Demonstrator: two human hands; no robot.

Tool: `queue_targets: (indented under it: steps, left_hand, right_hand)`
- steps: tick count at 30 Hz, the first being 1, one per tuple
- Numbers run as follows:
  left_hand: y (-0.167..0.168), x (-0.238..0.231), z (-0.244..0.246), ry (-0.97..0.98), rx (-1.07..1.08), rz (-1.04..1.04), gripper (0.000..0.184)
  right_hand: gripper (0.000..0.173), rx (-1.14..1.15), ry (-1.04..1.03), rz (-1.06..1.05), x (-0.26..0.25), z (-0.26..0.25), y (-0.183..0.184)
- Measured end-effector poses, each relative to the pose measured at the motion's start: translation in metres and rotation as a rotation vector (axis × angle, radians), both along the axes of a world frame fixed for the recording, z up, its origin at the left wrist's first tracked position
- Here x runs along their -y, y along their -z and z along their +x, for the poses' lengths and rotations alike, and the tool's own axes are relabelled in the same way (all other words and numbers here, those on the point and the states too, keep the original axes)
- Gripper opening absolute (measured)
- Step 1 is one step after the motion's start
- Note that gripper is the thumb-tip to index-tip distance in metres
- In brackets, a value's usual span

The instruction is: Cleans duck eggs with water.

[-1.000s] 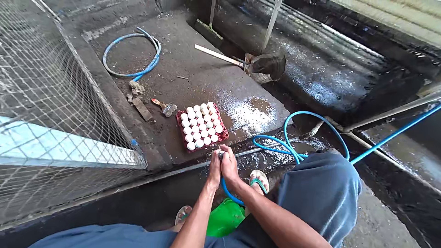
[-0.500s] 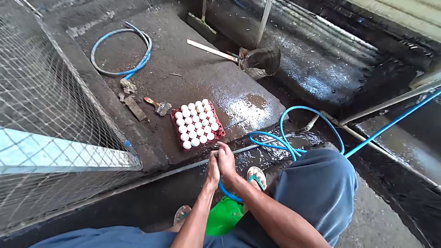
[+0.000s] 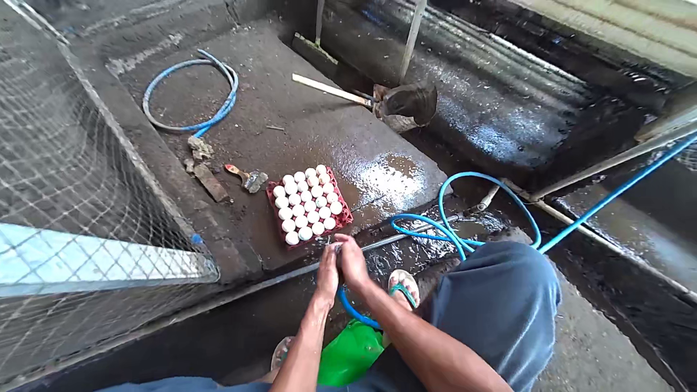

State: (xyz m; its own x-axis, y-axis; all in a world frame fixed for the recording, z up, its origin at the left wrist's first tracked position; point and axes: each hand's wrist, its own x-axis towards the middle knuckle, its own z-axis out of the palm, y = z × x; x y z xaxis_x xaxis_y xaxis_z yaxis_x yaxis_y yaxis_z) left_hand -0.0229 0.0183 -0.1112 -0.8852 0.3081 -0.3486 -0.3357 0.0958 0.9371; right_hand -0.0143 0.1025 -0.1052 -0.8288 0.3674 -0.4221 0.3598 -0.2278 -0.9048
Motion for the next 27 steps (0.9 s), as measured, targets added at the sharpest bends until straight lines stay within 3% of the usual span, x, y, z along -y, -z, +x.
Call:
queue_targets:
  steps: [4, 7, 10, 13, 16, 19, 21, 23, 25, 27]
  left_hand:
    - [0.005, -0.009, 0.011, -0.085, -0.093, -0.072, 0.046]
    - [0.037, -0.003, 0.007, -0.104, -0.15, 0.008, 0.043]
    - [0.0, -0.003, 0.011, -0.072, -0.008, 0.01, 0.052]
    - [-0.004, 0.001, 0.008, 0.049, 0.161, 0.143, 0.052]
    - [0.002, 0.004, 0.0, -0.015, 0.097, 0.008, 0.041]
    - [-0.003, 0.001, 0.002, 0.016, 0.035, 0.011, 0.052]
    - [-0.006, -0.002, 0.006, 0.089, 0.007, -0.065, 0.057]
    - [-0.005, -0.008, 0.011, 0.015, 0.013, -0.078, 0.057]
    - [-0.002, -0.014, 0.009, -0.111, -0.01, -0.007, 0.052]
    - [-0.006, -0.01, 0.013, -0.08, 0.025, 0.016, 0.051]
  right_hand:
    - [0.043, 0.098, 0.084, 0.076, 0.002, -0.001, -0.004]
    - [0.045, 0.082, 0.021, 0.167, 0.013, 0.01, -0.019]
    - [0.04, 0.214, 0.067, -0.036, -0.007, -0.008, -0.001]
    - [0.04, 0.293, 0.15, -0.249, -0.017, -0.015, 0.008]
    - [0.051, 0.09, 0.048, 0.023, -0.006, -0.001, -0.003]
    - [0.053, -0.071, -0.027, 0.3, 0.009, 0.013, -0.008]
    - [0.047, 0.027, 0.034, 0.259, 0.0, 0.003, -0.008]
    - [0.043, 0.102, 0.08, 0.2, -0.003, -0.005, -0.008]
    - [0.045, 0.004, 0.028, 0.21, 0.008, 0.001, -0.015]
    - [0.047, -0.014, 0.047, 0.167, 0.005, 0.003, -0.008]
